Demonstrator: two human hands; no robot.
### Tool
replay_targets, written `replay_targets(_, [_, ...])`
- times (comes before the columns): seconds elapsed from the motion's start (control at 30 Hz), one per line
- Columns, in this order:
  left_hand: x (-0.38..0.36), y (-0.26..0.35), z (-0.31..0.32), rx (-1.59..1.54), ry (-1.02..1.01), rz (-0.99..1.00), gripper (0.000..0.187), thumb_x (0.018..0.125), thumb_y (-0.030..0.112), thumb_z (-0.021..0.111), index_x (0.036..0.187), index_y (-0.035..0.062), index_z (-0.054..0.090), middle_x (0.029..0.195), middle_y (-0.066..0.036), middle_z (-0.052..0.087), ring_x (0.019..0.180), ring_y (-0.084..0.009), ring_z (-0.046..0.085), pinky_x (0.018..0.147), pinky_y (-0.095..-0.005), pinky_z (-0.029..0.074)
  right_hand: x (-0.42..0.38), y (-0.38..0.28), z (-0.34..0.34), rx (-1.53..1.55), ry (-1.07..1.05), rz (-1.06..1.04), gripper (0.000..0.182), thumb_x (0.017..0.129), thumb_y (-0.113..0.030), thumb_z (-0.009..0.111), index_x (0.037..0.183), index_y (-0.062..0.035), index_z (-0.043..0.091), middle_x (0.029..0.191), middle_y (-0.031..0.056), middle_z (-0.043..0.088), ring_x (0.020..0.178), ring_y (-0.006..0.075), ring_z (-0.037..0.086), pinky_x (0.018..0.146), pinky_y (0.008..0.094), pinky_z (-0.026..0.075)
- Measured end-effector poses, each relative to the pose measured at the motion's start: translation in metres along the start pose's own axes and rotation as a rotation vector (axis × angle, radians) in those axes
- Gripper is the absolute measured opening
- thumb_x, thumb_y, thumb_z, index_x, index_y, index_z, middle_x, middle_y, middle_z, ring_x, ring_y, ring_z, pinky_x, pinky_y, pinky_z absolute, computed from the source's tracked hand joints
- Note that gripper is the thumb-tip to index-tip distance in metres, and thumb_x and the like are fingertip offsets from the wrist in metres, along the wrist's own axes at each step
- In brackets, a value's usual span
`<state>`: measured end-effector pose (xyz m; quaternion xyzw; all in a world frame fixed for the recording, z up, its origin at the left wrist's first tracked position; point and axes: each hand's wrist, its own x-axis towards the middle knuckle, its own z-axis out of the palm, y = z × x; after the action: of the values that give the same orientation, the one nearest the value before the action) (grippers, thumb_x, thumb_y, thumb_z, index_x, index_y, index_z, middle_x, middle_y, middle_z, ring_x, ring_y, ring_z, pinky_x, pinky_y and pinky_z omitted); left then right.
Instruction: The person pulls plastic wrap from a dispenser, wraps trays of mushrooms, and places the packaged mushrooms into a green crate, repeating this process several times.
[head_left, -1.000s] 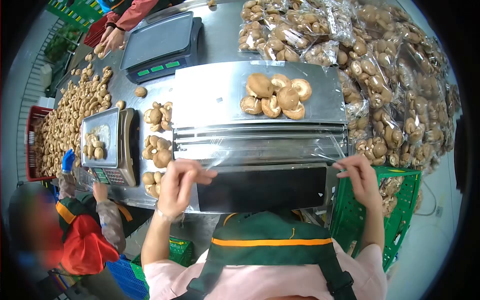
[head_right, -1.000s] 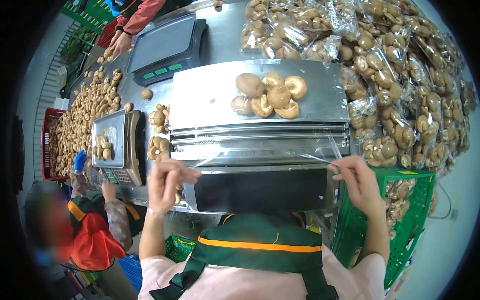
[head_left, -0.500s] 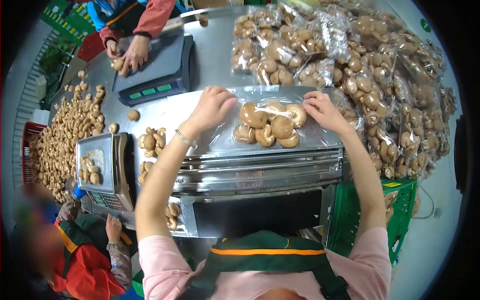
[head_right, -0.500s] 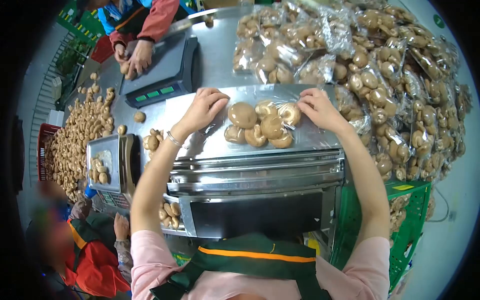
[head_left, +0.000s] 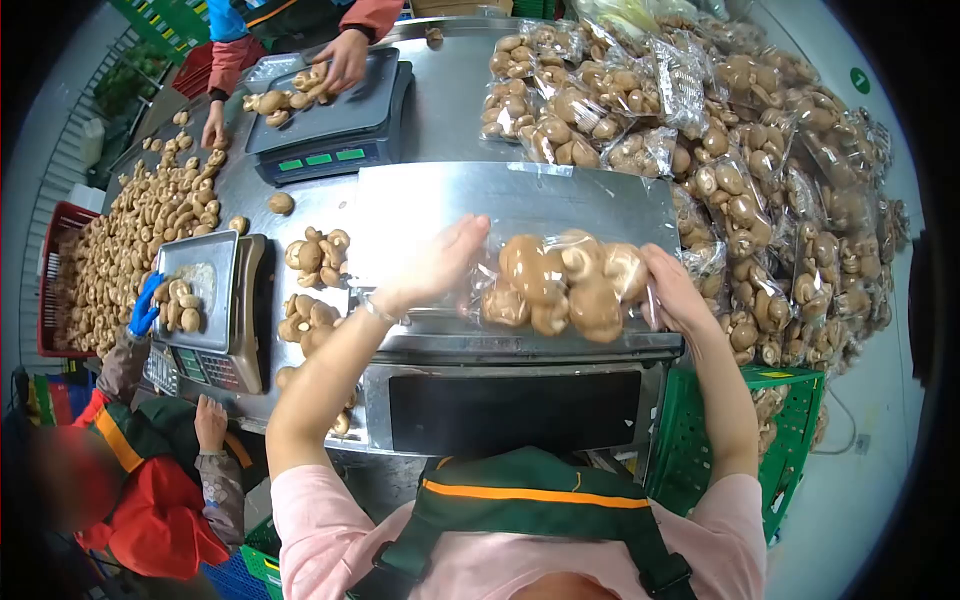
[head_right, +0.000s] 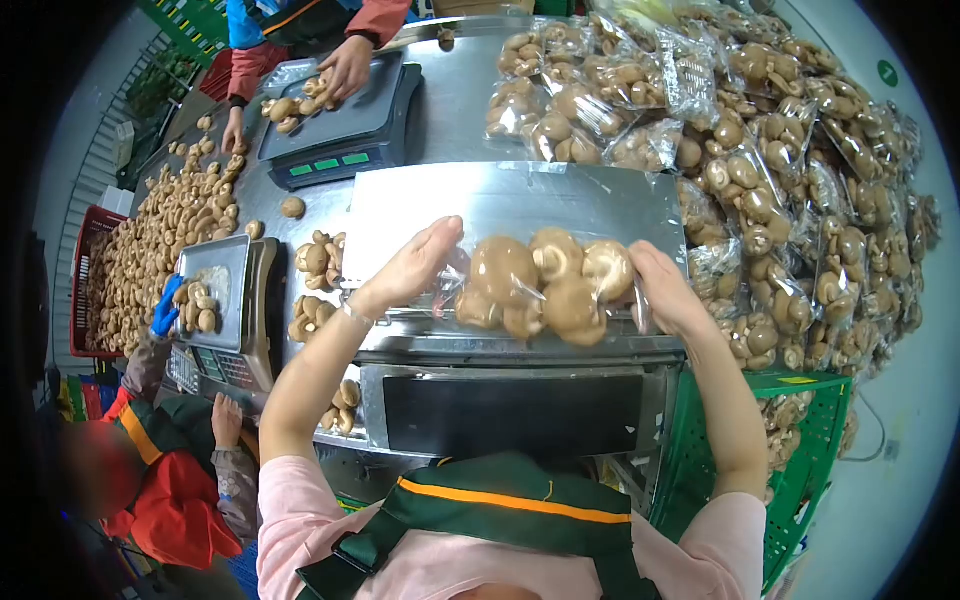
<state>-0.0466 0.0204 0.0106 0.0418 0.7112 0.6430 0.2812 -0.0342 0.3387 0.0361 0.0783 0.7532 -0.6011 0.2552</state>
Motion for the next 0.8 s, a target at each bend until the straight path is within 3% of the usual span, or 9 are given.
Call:
replay_targets(0.13, [-0.077, 0.012, 0.032, -0.061, -0.03, -0.068, 0.04, 0.097, 0.039, 0.029, 0.1, 0.0017, 0.042, 0.07, -0.007, 0.05, 0.041, -0.0147, 0.054, 0.034, -0.0227, 0.045, -0.074, 0.01, 0.012, -0.004, -0.089, 0.032, 0.024, 0.095, -0.025, 0.033, 0.089, -0.0046, 0.044, 0.068, 0.0049, 0.045, 0.041, 0.0139, 0.045, 0.039, 0.026, 0.043])
replay_targets(0.2, [-0.112, 0.002, 0.042, -0.022, -0.114, -0.107, 0.038, 0.097, 0.039, 0.029, 0.096, 0.0021, 0.039, 0.069, -0.006, 0.048, 0.043, -0.0152, 0.055, 0.036, -0.0241, 0.046, -0.095, 0.045, 0.011, -0.495, -0.11, -0.357, 0.022, 0.095, -0.022, 0.035, 0.088, -0.0034, 0.045, 0.069, 0.0037, 0.045, 0.053, 0.0114, 0.048, 0.052, 0.0252, 0.044])
replay_targets(0.27, [-0.138, -0.028, 0.052, 0.022, -0.146, -0.125, 0.039, 0.096, 0.04, 0.03, 0.097, 0.0017, 0.038, 0.071, -0.008, 0.05, 0.047, -0.0157, 0.056, 0.038, -0.0258, 0.048, -0.115, 0.072, 0.025, -0.464, -0.144, -0.314, 0.02, 0.094, -0.02, 0.037, 0.089, -0.0027, 0.045, 0.071, 0.0037, 0.045, 0.057, 0.0107, 0.049, 0.053, 0.0253, 0.043])
replay_targets(0.3, [-0.142, -0.046, 0.054, 0.057, -0.152, -0.073, 0.038, 0.096, 0.039, 0.031, 0.098, 0.0019, 0.039, 0.071, -0.008, 0.05, 0.051, -0.0146, 0.057, 0.038, -0.0257, 0.048, -0.124, 0.078, 0.036, -0.196, -0.121, 0.007, 0.019, 0.094, -0.019, 0.038, 0.089, -0.0022, 0.046, 0.072, 0.0041, 0.046, 0.056, 0.0108, 0.049, 0.05, 0.0256, 0.044])
replay_targets(0.33, [-0.146, -0.053, 0.054, -0.114, -0.167, -0.272, 0.035, 0.096, 0.035, 0.037, 0.101, 0.0013, 0.04, 0.075, -0.008, 0.051, 0.056, -0.0131, 0.057, 0.045, -0.0256, 0.051, -0.126, 0.086, 0.042, -0.08, -0.112, 0.215, 0.019, 0.094, -0.02, 0.039, 0.091, -0.0017, 0.045, 0.076, 0.0046, 0.046, 0.056, 0.0113, 0.049, 0.045, 0.0257, 0.044])
replay_targets(0.47, [-0.142, -0.127, 0.062, -0.082, 0.09, -0.137, 0.024, 0.091, 0.021, 0.053, 0.101, -0.0007, 0.05, 0.071, -0.003, 0.058, 0.056, -0.0101, 0.056, 0.055, -0.0229, 0.049, -0.113, 0.127, 0.059, -0.03, 0.005, 0.137, 0.02, 0.095, -0.021, 0.04, 0.099, -0.0015, 0.044, 0.074, 0.0037, 0.048, 0.059, 0.0109, 0.053, 0.045, 0.0233, 0.044])
replay_targets(0.57, [-0.145, -0.138, 0.079, -0.129, 0.385, -0.094, 0.021, 0.091, 0.021, 0.053, 0.091, -0.0003, 0.055, 0.066, -0.003, 0.058, 0.055, -0.0086, 0.054, 0.052, -0.023, 0.045, -0.125, 0.158, 0.07, 0.073, 0.207, 0.102, 0.022, 0.095, -0.02, 0.041, 0.101, -0.0004, 0.047, 0.074, 0.0039, 0.05, 0.059, 0.0093, 0.052, 0.049, 0.0216, 0.044])
replay_targets(0.63, [-0.142, -0.14, 0.091, 0.087, 0.637, -0.008, 0.021, 0.093, 0.023, 0.05, 0.085, 0.004, 0.053, 0.062, 0.002, 0.05, 0.051, -0.0048, 0.046, 0.042, -0.0208, 0.035, -0.131, 0.18, 0.079, -0.194, 0.257, -0.084, 0.022, 0.094, -0.023, 0.044, 0.091, -0.0029, 0.054, 0.06, -0.0011, 0.047, 0.051, 0.0058, 0.045, 0.045, 0.0215, 0.037])
replay_targets(0.8, [-0.192, -0.14, 0.074, -0.66, 0.997, -0.079, 0.017, 0.092, 0.024, 0.052, 0.093, 0.0069, 0.054, 0.069, 0.004, 0.048, 0.056, -0.0028, 0.041, 0.044, -0.0178, 0.032, -0.171, 0.164, 0.039, 0.652, 0.596, 0.209, 0.022, 0.094, -0.023, 0.042, 0.074, -0.0132, 0.045, 0.053, -0.0073, 0.029, 0.036, 0.0012, 0.025, 0.03, 0.0184, 0.018])
